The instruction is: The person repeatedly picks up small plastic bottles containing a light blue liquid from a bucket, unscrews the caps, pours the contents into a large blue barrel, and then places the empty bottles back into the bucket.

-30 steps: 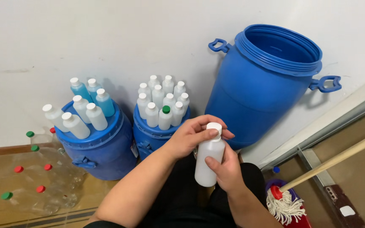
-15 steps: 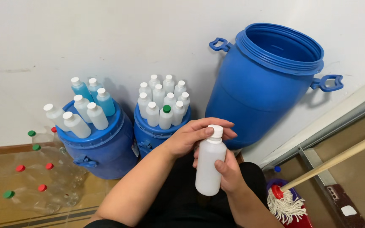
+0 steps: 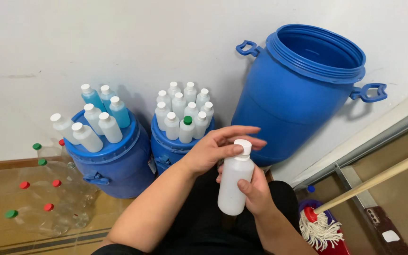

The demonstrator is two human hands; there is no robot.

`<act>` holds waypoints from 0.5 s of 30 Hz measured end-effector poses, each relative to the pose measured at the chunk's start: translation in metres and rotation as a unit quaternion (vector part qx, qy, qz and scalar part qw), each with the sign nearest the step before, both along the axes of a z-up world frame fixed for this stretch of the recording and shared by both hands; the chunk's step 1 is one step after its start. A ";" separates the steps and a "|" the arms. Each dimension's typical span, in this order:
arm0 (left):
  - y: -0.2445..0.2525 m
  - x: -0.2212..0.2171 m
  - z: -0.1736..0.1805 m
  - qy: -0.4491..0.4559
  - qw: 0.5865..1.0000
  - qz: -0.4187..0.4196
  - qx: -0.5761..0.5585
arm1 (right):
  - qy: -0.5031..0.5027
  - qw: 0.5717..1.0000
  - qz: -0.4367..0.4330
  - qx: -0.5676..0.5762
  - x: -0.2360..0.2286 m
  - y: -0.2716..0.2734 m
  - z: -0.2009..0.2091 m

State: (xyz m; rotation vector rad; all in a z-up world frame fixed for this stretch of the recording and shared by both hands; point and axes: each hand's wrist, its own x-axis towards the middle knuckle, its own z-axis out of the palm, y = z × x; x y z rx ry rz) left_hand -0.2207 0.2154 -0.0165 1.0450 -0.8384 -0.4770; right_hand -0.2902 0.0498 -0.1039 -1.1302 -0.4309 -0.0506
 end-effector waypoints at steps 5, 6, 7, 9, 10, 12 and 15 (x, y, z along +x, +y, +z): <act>-0.004 0.005 -0.007 0.065 0.982 0.179 -0.017 | -0.007 0.999 -0.022 -0.025 0.000 -0.006 0.005; -0.005 0.001 -0.005 0.086 0.976 0.197 -0.015 | 0.002 0.993 -0.083 -0.087 0.000 -0.007 0.003; -0.004 -0.002 -0.002 0.106 0.970 0.219 -0.012 | 0.009 0.979 -0.141 -0.147 0.003 -0.006 0.001; -0.005 -0.020 0.008 0.002 0.971 0.230 0.060 | -0.021 0.932 -0.208 -0.297 0.003 -0.011 0.005; -0.003 -0.030 0.013 -0.100 0.958 0.235 0.134 | -0.052 0.855 -0.275 -0.437 0.004 -0.011 0.006; -0.007 -0.035 0.009 -0.078 0.968 0.209 0.116 | -0.041 0.938 -0.161 -0.304 0.010 -0.021 -0.028; 0.016 -0.041 0.027 -0.031 0.992 0.071 0.097 | 0.008 0.992 0.084 -0.093 0.011 -0.021 -0.035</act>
